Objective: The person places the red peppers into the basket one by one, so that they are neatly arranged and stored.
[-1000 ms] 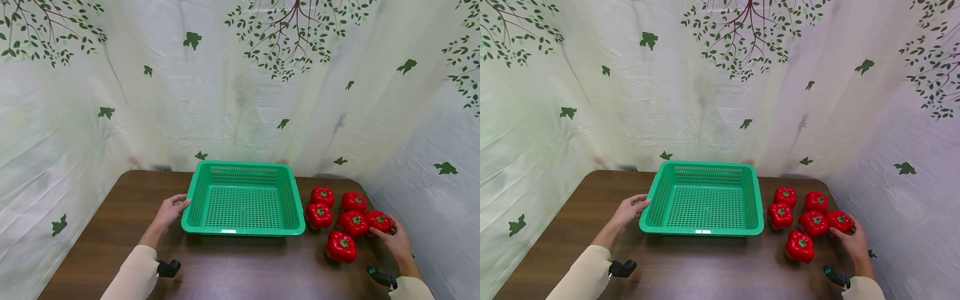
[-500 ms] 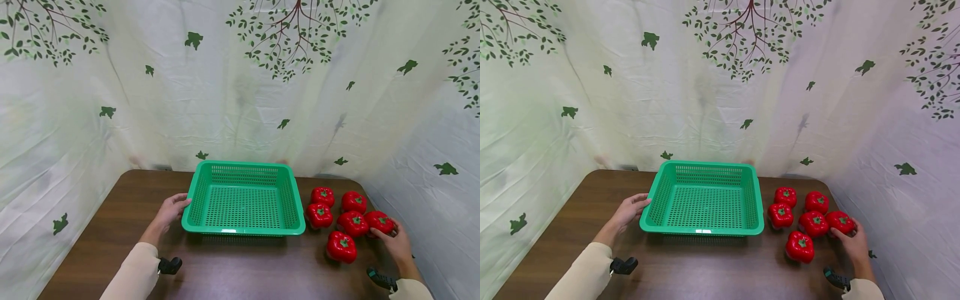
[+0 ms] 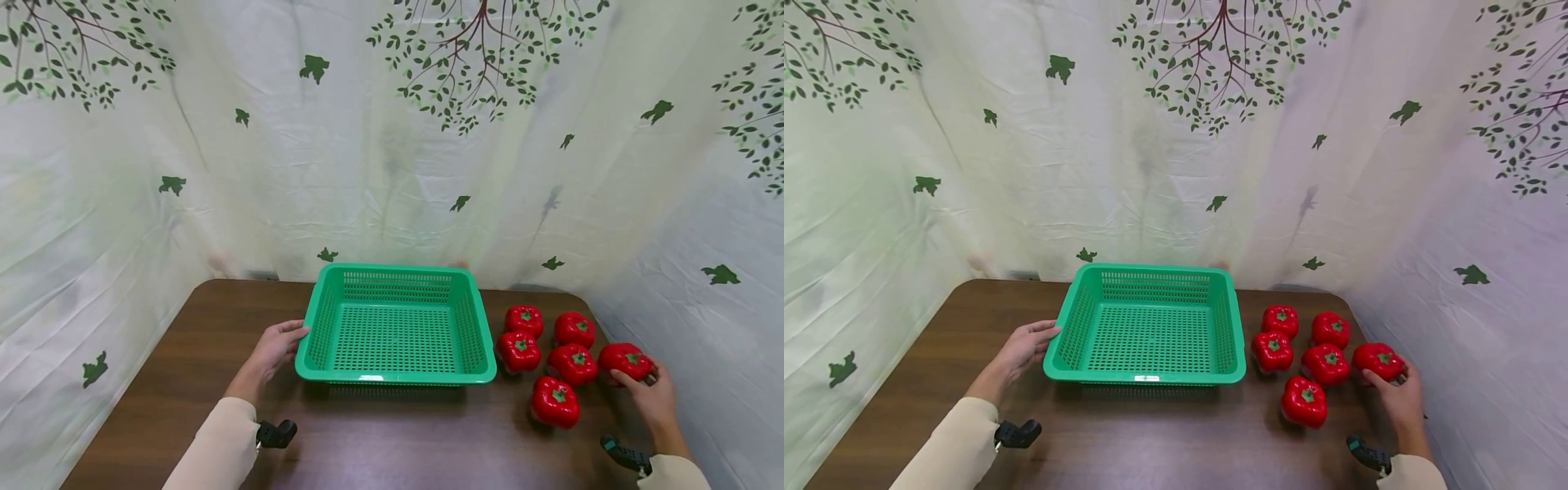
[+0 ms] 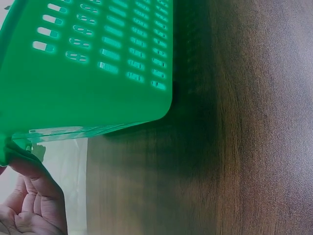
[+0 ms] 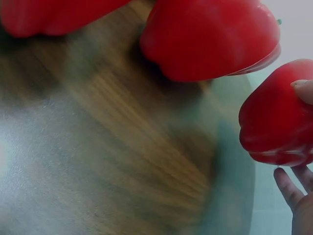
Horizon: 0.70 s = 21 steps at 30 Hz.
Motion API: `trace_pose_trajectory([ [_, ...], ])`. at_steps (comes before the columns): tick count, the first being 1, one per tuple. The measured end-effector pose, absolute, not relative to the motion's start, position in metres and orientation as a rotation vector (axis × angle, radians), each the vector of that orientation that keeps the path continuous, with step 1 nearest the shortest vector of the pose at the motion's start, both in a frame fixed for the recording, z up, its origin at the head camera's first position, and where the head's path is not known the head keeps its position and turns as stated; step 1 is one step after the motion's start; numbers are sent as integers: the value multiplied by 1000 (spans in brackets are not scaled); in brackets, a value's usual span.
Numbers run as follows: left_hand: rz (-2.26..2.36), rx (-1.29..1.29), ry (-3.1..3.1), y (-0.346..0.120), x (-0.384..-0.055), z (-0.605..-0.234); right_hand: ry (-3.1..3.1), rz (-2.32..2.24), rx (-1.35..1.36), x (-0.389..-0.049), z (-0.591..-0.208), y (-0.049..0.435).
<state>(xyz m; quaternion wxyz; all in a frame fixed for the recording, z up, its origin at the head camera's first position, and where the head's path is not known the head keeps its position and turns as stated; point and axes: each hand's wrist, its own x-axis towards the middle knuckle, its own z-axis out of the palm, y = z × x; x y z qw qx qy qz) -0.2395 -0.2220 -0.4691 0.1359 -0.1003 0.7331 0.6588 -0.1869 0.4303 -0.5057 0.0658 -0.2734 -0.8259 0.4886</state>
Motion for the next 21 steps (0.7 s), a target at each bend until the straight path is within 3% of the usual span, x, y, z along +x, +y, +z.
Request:
trace_pose_trajectory([
  [21,1935,-289,2082,-223,-238,-466,-2474,1445,-747,-179,-466,423],
])
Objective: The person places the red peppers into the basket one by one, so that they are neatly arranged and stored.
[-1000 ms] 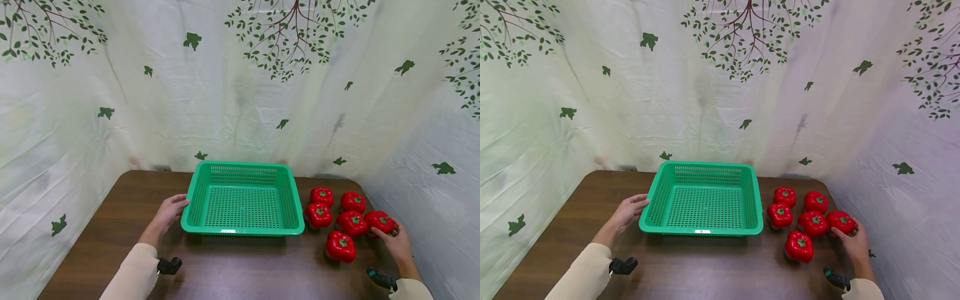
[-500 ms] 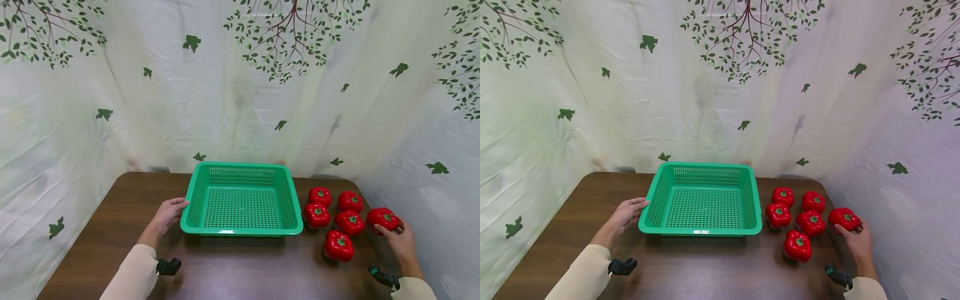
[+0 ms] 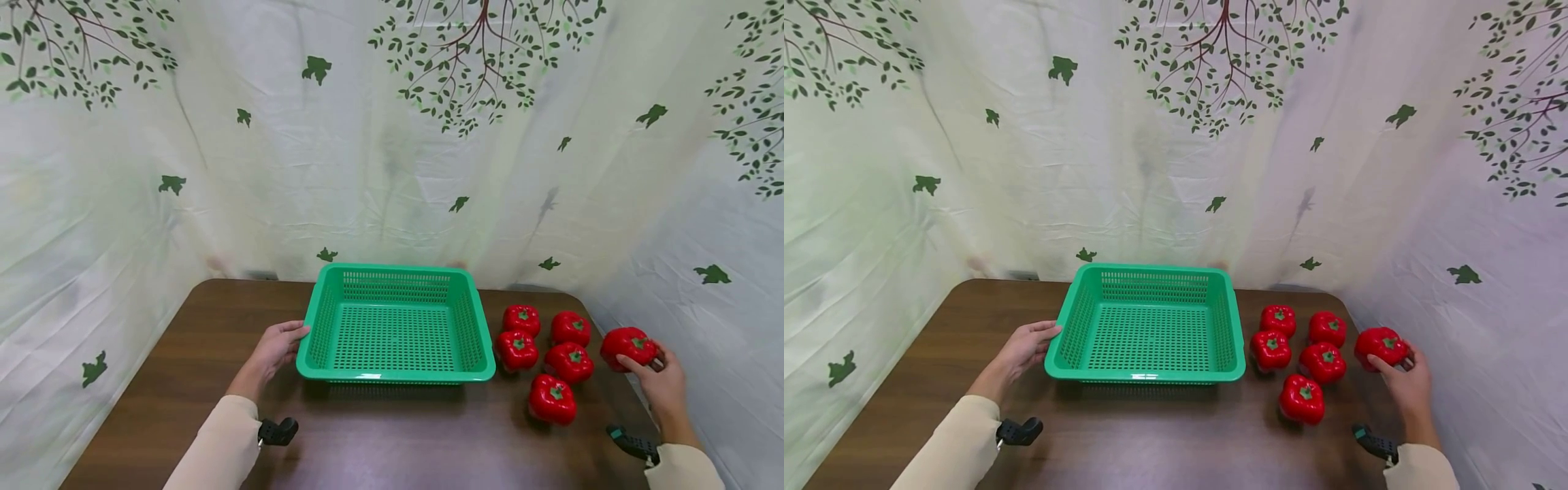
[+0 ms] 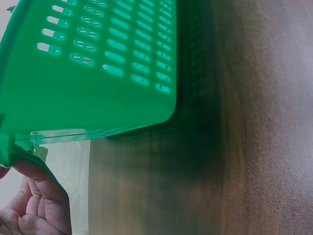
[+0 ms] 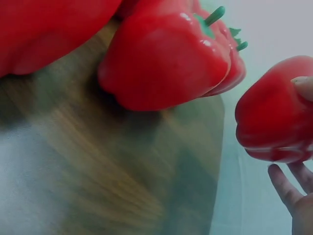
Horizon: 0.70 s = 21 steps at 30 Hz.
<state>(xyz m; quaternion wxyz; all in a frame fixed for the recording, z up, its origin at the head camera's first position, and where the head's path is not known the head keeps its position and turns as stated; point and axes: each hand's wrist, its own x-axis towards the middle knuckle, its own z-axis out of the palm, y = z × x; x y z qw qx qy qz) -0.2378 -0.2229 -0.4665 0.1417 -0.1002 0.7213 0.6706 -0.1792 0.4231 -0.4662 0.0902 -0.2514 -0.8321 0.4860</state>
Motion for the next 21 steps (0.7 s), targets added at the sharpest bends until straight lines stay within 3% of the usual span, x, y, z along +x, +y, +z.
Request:
trace_pose_trajectory([
  [21,1890,-299,2077,-223,-242,-465,-2541,1495,-495,-203,-439,403],
])
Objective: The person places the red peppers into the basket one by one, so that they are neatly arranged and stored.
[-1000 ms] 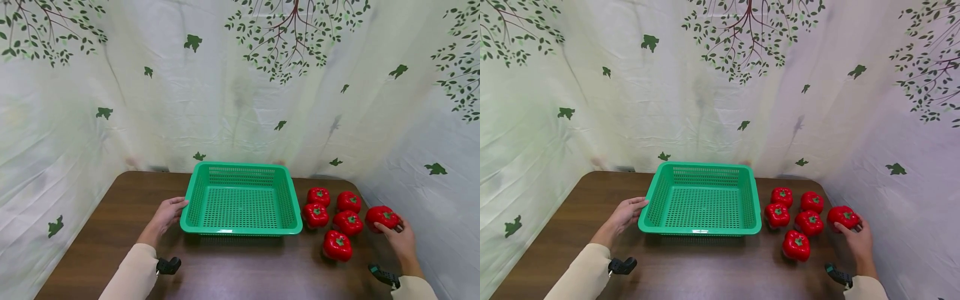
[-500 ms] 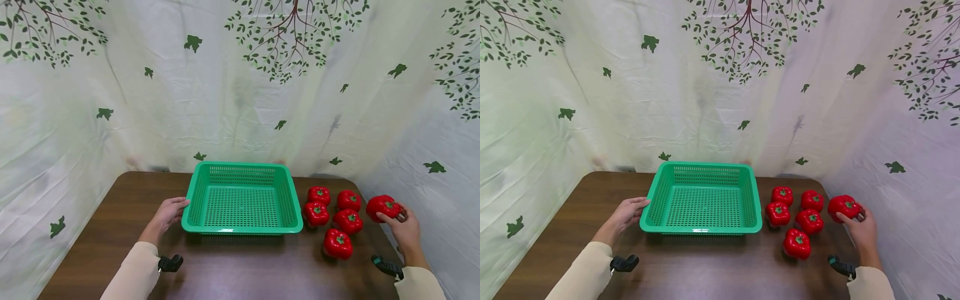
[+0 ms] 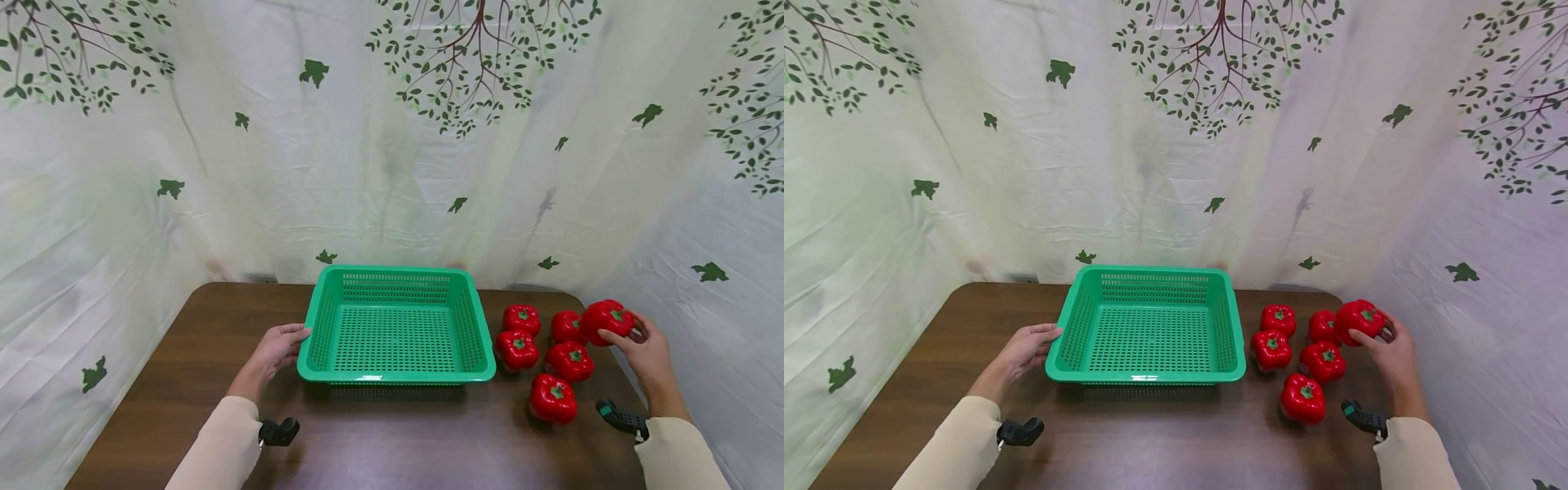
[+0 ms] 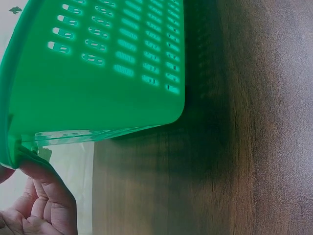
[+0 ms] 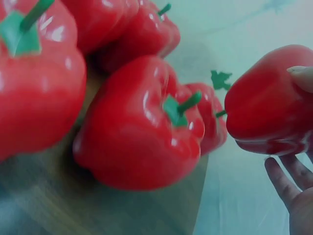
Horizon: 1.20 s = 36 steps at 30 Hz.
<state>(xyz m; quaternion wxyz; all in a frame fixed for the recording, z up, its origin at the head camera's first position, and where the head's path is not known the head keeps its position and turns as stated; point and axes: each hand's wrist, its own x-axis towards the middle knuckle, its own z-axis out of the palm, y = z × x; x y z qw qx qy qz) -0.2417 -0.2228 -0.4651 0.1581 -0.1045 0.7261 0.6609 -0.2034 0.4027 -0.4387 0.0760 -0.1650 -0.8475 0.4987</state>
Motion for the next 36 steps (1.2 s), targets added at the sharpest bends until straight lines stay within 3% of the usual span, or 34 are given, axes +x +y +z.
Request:
trace_pose_trajectory([
  [13,1856,-296,2081,-226,-242,-461,-2663,1449,-280,-228,-428,373],
  [36,1865,-280,2061,-224,-243,-463,-2649,1587,-126,-251,-426,328],
])
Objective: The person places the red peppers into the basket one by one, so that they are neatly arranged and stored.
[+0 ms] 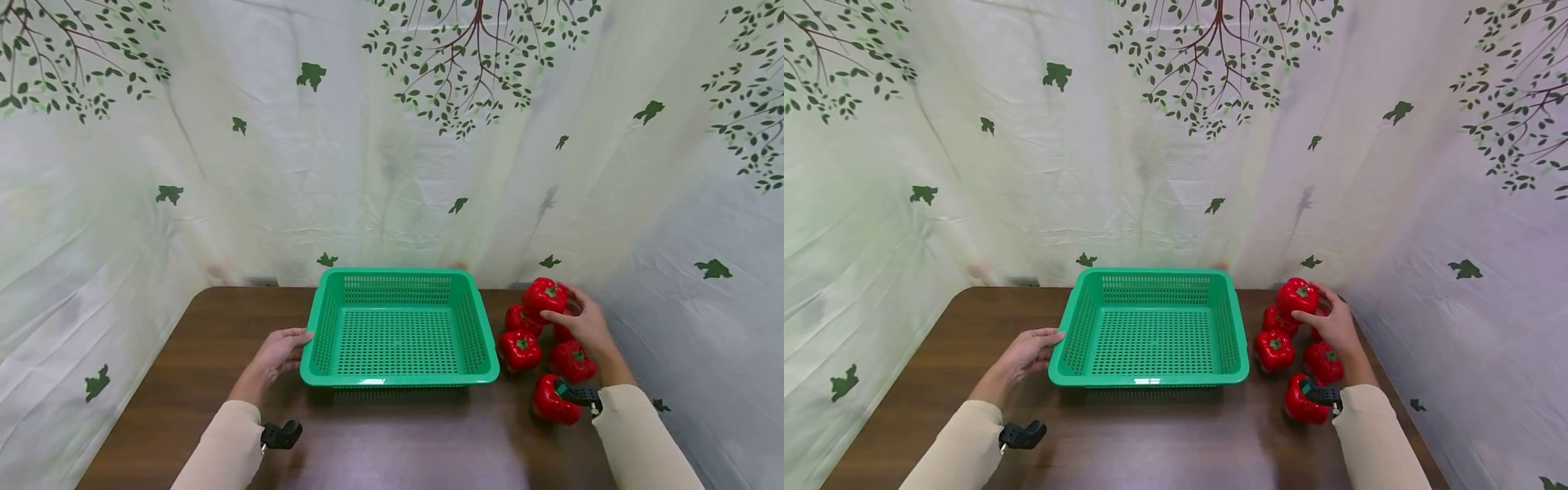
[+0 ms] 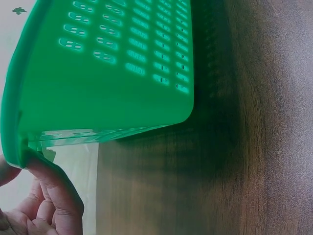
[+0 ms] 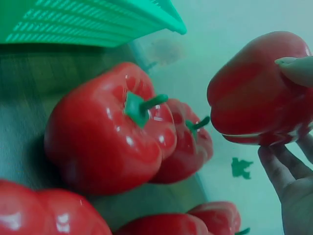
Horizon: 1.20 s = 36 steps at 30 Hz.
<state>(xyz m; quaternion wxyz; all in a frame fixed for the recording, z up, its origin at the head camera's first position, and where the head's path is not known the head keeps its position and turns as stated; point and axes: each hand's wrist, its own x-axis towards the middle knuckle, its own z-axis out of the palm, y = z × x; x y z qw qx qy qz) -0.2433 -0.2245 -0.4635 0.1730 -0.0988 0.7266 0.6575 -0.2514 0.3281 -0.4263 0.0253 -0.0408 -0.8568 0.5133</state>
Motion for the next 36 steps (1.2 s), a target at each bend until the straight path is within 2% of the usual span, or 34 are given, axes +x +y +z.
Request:
trace_pose_trajectory([
  [36,1882,-314,2054,-225,-241,-466,-2522,1817,67,-271,-437,270],
])
